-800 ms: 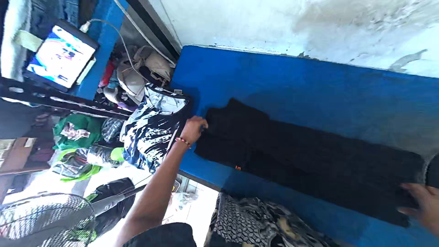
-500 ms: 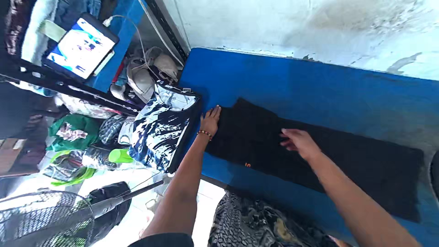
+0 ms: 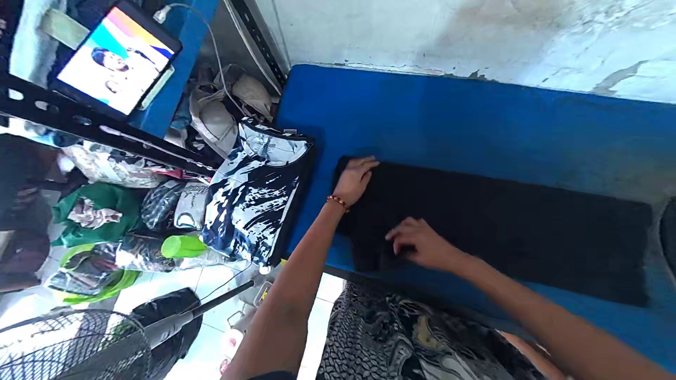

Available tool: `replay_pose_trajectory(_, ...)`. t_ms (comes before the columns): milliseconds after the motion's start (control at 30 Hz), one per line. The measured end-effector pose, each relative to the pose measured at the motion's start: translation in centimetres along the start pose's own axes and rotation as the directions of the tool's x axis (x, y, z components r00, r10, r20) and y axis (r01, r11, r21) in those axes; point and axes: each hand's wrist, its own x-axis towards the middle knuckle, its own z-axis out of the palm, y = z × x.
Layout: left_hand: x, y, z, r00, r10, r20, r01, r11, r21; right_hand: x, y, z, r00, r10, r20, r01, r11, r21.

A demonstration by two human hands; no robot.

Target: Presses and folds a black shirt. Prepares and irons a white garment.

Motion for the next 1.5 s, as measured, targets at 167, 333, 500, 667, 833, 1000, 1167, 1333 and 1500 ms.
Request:
replay_pose_trajectory(167, -4.6, -0.5, -1.5, 0.788, -0.440, 0.430, 0.613, 0.616, -0.494, 3.4, 2.3, -2.9, 0.655, 0.719, -0.235, -0.308, 0.538, 0.785)
replay_pose_trajectory(333, -5.3, -2.1, -2.1, 0.782, -0.464, 0.417, 0.617, 0.671, -0.411, 4.1, 4.2, -1.5, 0.557, 0.770, -0.311, -0.413, 0.582, 0.701)
replay_pose_trajectory(500, -4.9, 1.8, -0.6, 0.828, -0.559, -0.046, 0.556, 0.805, 0.207, 3.8, 2.5, 0.2, 0.721, 0.354, -0.596, -0.461, 0.887, -0.031)
replay_pose_trajectory(667, -5.9, -0.4, 5.8, 1.000, 0.010, 0.024, -0.020, 0.873, 0.487, 2.0, 6.4, 3.6, 0.894, 0.161, -0.417, -0.323, 0.878, -0.354)
replay_pose_trajectory(833, -6.3, 0.9, 7.6, 0.993, 0.115, 0.041, -0.119, 0.837, 0.535, -14.0, 12.7, 1.7, 0.698, 0.205, -0.686, -0.539, 0.781, -0.316)
replay_pose_trajectory(1000, -2.8, 7.4, 14.3, 0.818, 0.422, 0.390, -0.555, 0.755, 0.348, -26.0, 18.3, -2.8, 0.488, 0.437, -0.756, -0.785, 0.597, -0.162)
replay_pose_trajectory(1167, -1.9, 9.1, 15.4, 0.790, 0.461, 0.403, -0.594, 0.740, 0.317, -29.5, 17.8, -7.5, 0.508, 0.289, -0.811, -0.745, 0.620, -0.245)
replay_pose_trajectory(1333, -2.8, 9.6, 16.1, 0.771, 0.390, 0.504, -0.581, 0.755, 0.304, -31.7, 17.7, -4.7, 0.517, 0.476, -0.711, -0.765, 0.629, -0.135)
replay_pose_trajectory(1500, -4.2, 10.7, 19.9, 0.749, 0.351, 0.562, -0.574, 0.768, 0.285, -30.5, 17.7, -4.1, -0.069, 0.821, -0.567, -0.712, 0.357, 0.604)
